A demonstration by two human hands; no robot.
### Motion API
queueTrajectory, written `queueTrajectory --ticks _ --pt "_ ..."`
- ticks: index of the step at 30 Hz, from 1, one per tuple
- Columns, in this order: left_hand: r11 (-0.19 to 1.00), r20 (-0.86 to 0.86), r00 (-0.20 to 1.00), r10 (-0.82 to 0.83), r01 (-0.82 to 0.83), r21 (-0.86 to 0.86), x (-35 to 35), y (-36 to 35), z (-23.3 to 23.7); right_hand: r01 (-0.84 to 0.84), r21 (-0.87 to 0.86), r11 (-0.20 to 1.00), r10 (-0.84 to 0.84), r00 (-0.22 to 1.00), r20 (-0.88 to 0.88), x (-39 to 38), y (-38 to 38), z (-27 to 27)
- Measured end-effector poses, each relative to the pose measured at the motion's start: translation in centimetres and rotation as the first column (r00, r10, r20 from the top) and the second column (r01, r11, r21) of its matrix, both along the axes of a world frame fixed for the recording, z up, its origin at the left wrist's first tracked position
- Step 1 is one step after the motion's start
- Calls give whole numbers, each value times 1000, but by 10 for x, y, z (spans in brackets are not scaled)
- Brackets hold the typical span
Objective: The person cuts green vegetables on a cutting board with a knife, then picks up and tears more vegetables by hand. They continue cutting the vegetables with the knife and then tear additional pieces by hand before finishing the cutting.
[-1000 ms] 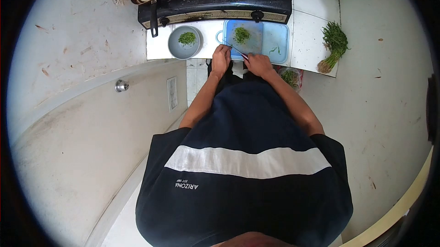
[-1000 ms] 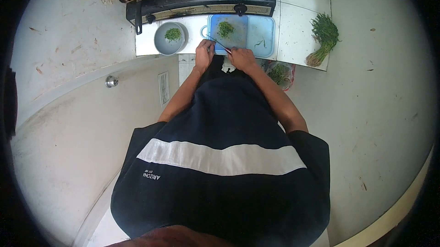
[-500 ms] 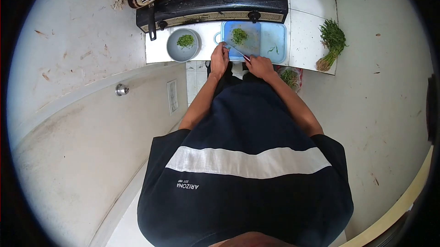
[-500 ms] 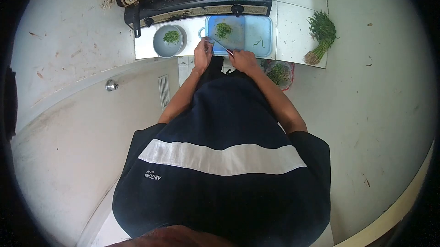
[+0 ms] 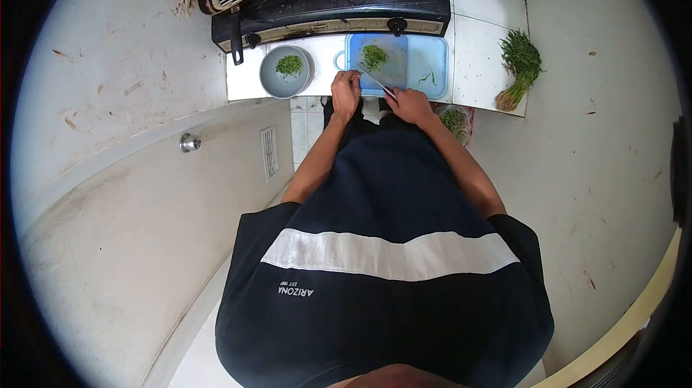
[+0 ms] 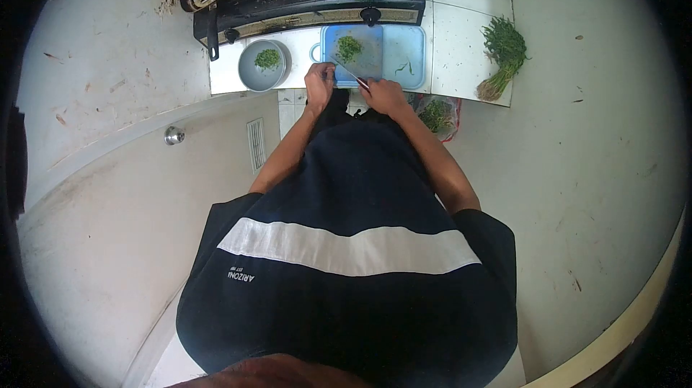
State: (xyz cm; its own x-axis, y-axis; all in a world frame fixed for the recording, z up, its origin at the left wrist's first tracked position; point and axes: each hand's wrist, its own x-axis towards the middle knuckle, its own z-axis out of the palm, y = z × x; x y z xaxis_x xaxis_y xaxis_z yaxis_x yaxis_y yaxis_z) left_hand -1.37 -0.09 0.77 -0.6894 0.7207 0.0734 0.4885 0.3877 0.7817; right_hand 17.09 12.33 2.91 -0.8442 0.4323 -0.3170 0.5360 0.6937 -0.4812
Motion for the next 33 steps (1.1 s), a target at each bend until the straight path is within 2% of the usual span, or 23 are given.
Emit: queueTrajectory --ticks 8,11,17,25,27,30,33 --pt "1000 -13 1000 2 -2 -7 3 3 1 -4 -39 999 4 1000 -9 -4 -7 0" --pt "1000 -13 1000 5 -5 -2 3 4 2 6 -24 1000 -6 1000 -5 -2 -12 -14" --pt "1000 -9 1000 10 -11 -5 5 2 4 -7 -27 1000 8 999 37 -22 -10 -3" --pt "1000 -12 1000 -1 0 -31 1 2 -6 49 -8 999 -49 998 25 4 -11 -7" --pt "999 136 991 14 -17 27 -2 2 -9 69 -1 998 -69 997 27 5 -9 -8" --pt "999 75 996 -39 37 25 -5 -1 -7 67 -22 998 -67 998 -11 5 -5 -11" --pt "1000 123 992 -13 13 1 -3 1 -1 55 -64 996 -57 998 -29 5 -7 -10"
